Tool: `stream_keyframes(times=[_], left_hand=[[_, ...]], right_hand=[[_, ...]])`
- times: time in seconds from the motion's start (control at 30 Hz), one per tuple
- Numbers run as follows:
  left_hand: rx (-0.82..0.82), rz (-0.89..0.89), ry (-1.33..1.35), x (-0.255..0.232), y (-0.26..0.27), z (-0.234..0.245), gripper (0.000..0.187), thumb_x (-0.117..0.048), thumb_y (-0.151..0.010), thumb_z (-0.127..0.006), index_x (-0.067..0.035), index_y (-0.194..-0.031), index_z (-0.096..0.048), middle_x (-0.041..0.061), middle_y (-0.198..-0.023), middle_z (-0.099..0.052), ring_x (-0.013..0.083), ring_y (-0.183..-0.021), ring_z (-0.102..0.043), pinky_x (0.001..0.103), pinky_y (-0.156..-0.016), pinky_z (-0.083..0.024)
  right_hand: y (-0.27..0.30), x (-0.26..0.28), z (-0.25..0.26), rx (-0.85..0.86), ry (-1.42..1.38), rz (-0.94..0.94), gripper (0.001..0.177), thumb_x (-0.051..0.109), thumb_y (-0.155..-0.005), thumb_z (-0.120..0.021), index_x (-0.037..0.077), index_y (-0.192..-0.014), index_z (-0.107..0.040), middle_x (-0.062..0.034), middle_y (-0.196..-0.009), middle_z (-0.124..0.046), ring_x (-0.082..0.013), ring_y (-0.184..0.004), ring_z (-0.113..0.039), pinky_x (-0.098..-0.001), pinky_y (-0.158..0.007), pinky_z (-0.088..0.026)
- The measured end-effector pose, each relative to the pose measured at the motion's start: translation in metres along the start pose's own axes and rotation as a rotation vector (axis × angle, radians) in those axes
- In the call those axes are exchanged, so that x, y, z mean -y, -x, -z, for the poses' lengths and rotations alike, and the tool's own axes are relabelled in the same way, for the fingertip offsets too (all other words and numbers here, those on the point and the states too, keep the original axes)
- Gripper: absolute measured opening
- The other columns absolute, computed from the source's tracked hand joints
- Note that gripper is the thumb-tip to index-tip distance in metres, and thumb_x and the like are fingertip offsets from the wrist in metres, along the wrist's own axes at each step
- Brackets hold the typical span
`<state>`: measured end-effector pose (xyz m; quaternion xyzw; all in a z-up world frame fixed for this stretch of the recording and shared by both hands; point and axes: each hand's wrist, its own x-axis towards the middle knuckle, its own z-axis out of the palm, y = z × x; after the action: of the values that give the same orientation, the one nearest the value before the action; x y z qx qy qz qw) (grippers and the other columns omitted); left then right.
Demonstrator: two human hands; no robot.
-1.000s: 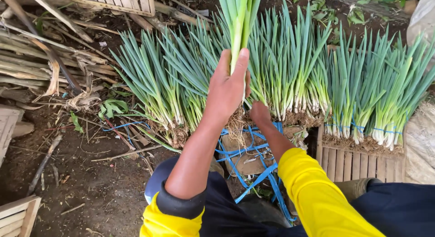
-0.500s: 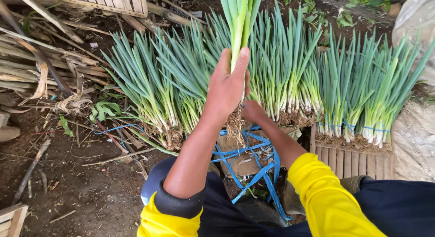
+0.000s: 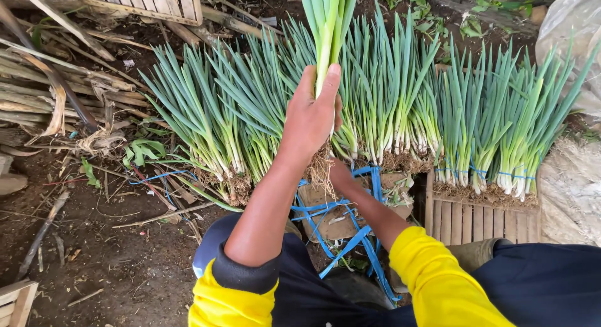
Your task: The person sits on the ground and bundles freshly harvested green onions using blue plastic ties. They gather the onions into bunches, wrap the ties around the stems, and secure them before placing the finished bundles on a bamboo mat.
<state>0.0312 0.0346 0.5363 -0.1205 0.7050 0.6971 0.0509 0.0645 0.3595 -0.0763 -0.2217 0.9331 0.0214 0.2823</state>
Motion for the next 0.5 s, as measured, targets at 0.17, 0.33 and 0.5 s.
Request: stream_keyframes(times=[0.17, 0.33, 0.5], left_hand=[[0.012, 0.018, 0.03, -0.008, 0.005, -0.002, 0.062, -0.053, -0.107, -0.04, 0.001, -0.135, -0.054, 0.004, -0.077, -0.059, 0.0159, -0.064, -0.063, 0.036, -0.071, -0.062], [0.024, 0.045, 0.036, -0.014, 0.018, 0.002, 0.099, -0.059, -0.096, -0.058, 0.008, -0.162, -0.027, 0.01, -0.079, -0.064, 0.0178, -0.073, -0.067, 0.071, -0.112, -0.045], [0.005, -0.049, 0.088, -0.012, 0.014, 0.004, 0.1, -0.048, -0.097, -0.062, 0.013, -0.163, -0.02, 0.012, -0.075, -0.063, 0.0297, -0.101, -0.07, 0.075, -0.123, -0.024]], right_hand=[[-0.061, 0.115, 0.101, 0.158, 0.335, 0.033, 0.036, 0.008, -0.099, -0.059, 0.009, -0.134, -0.062, -0.008, -0.12, -0.07, -0.0238, -0.103, -0.072, -0.0449, -0.087, -0.058], [-0.054, 0.156, 0.139, 0.175, 0.03, 0.016, 0.035, 0.014, -0.099, -0.059, 0.011, -0.133, -0.063, -0.0079, -0.118, -0.072, -0.0242, -0.098, -0.072, -0.0412, -0.081, -0.054], [-0.031, 0.159, 0.167, 0.207, -0.234, -0.023, 0.034, 0.021, -0.1, -0.058, 0.013, -0.132, -0.064, -0.0079, -0.116, -0.073, -0.0247, -0.094, -0.073, -0.0374, -0.074, -0.049]])
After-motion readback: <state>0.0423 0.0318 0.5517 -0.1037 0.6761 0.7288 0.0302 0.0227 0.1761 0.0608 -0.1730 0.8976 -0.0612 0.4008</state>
